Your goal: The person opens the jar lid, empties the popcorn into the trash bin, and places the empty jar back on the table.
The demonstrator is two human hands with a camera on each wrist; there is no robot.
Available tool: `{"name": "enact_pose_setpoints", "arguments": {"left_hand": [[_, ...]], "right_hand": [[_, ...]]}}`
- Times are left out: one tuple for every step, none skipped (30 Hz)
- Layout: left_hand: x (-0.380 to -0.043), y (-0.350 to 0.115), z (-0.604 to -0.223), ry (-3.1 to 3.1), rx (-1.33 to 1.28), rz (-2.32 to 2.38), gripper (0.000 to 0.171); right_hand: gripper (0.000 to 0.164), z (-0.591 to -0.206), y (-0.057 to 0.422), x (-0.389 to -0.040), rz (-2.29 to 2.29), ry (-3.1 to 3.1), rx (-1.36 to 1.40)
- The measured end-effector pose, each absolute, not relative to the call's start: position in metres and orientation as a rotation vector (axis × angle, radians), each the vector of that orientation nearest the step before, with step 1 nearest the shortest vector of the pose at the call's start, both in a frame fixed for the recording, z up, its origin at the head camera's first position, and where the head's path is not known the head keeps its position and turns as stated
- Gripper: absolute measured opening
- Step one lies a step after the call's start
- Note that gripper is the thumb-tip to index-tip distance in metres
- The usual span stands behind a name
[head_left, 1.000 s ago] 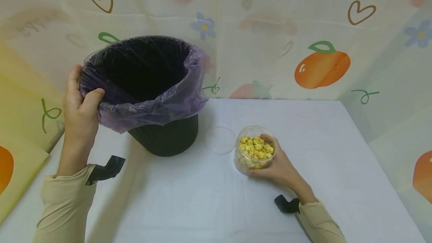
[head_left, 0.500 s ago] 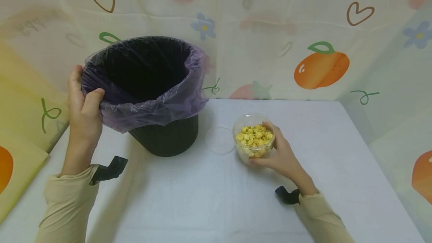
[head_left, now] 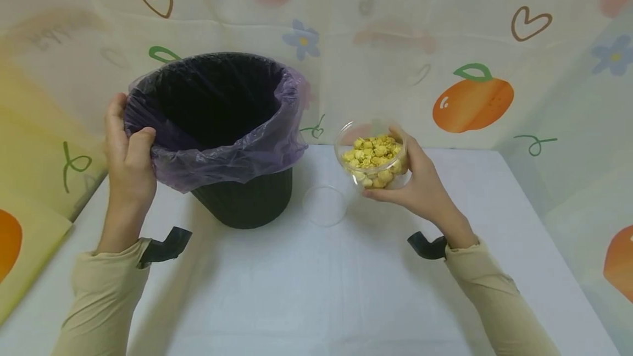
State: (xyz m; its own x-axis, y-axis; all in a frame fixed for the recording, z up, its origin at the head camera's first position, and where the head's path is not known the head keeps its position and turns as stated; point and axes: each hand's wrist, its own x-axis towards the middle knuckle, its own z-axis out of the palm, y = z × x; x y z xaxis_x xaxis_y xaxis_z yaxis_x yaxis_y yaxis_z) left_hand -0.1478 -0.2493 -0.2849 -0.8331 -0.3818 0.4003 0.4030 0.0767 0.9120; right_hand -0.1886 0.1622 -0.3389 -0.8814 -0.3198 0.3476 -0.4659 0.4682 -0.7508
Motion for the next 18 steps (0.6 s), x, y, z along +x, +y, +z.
{"name": "enact_pose_setpoints", "arguments": {"left_hand": [[-0.148, -0.249, -0.285, -1.792, -0.027, -1.820, 0.065], [-0.148, -0.248, -0.285, -1.788, -0.031, -1.821, 0.065], [-0.148, -0.248, -0.285, -1.790, -0.030, -1.818, 0.065], [-0.148, -0.247, -0.285, -1.787, -0.033, -1.822, 0.065], [-0.148, -0.247, -0.285, -1.786, -0.035, -1.824, 0.065], [-0.148, -0.247, -0.285, -1.789, -0.036, -1.822, 0.065], [-0.148, -0.247, -0.285, -1.794, -0.035, -1.821, 0.065], [-0.147, -0.247, -0.284, -1.804, -0.032, -1.811, 0.065], [-0.147, -0.247, -0.284, -1.809, -0.031, -1.807, 0.065], [-0.147, -0.247, -0.284, -1.814, -0.031, -1.797, 0.065], [-0.147, -0.247, -0.284, -1.822, -0.028, -1.787, 0.065], [-0.147, -0.247, -0.284, -1.826, -0.029, -1.782, 0.064], [-0.147, -0.248, -0.284, -1.829, -0.028, -1.779, 0.064], [-0.147, -0.248, -0.284, -1.832, -0.027, -1.773, 0.064], [-0.147, -0.248, -0.284, -1.838, -0.027, -1.769, 0.064], [-0.147, -0.248, -0.284, -1.845, -0.024, -1.762, 0.064], [-0.147, -0.248, -0.284, -1.853, -0.021, -1.754, 0.064], [-0.147, -0.249, -0.284, -1.860, -0.018, -1.747, 0.065]], "right_hand": [[0.115, -0.332, 0.161, -0.191, 1.350, -2.546, 0.698], [0.114, -0.326, 0.160, -0.194, 1.323, -2.538, 0.711], [0.114, -0.319, 0.158, -0.197, 1.301, -2.532, 0.722], [0.114, -0.313, 0.156, -0.200, 1.279, -2.530, 0.735], [0.113, -0.306, 0.154, -0.203, 1.264, -2.525, 0.750], [0.113, -0.300, 0.152, -0.206, 1.250, -2.524, 0.766], [0.112, -0.293, 0.149, -0.209, 1.237, -2.528, 0.777], [0.111, -0.287, 0.147, -0.212, 1.226, -2.531, 0.788], [0.111, -0.280, 0.144, -0.214, 1.220, -2.534, 0.796], [0.111, -0.273, 0.142, -0.217, 1.205, -2.535, 0.802], [0.111, -0.266, 0.139, -0.220, 1.192, -2.535, 0.805], [0.111, -0.260, 0.137, -0.222, 1.180, -2.536, 0.806], [0.111, -0.254, 0.134, -0.224, 1.170, -2.530, 0.812], [0.110, -0.248, 0.132, -0.227, 1.159, -2.521, 0.820], [0.110, -0.243, 0.129, -0.229, 1.144, -2.509, 0.829], [0.109, -0.238, 0.127, -0.232, 1.129, -2.501, 0.838], [0.108, -0.233, 0.124, -0.234, 1.119, -2.496, 0.848], [0.107, -0.229, 0.121, -0.237, 1.114, -2.493, 0.859]]}}
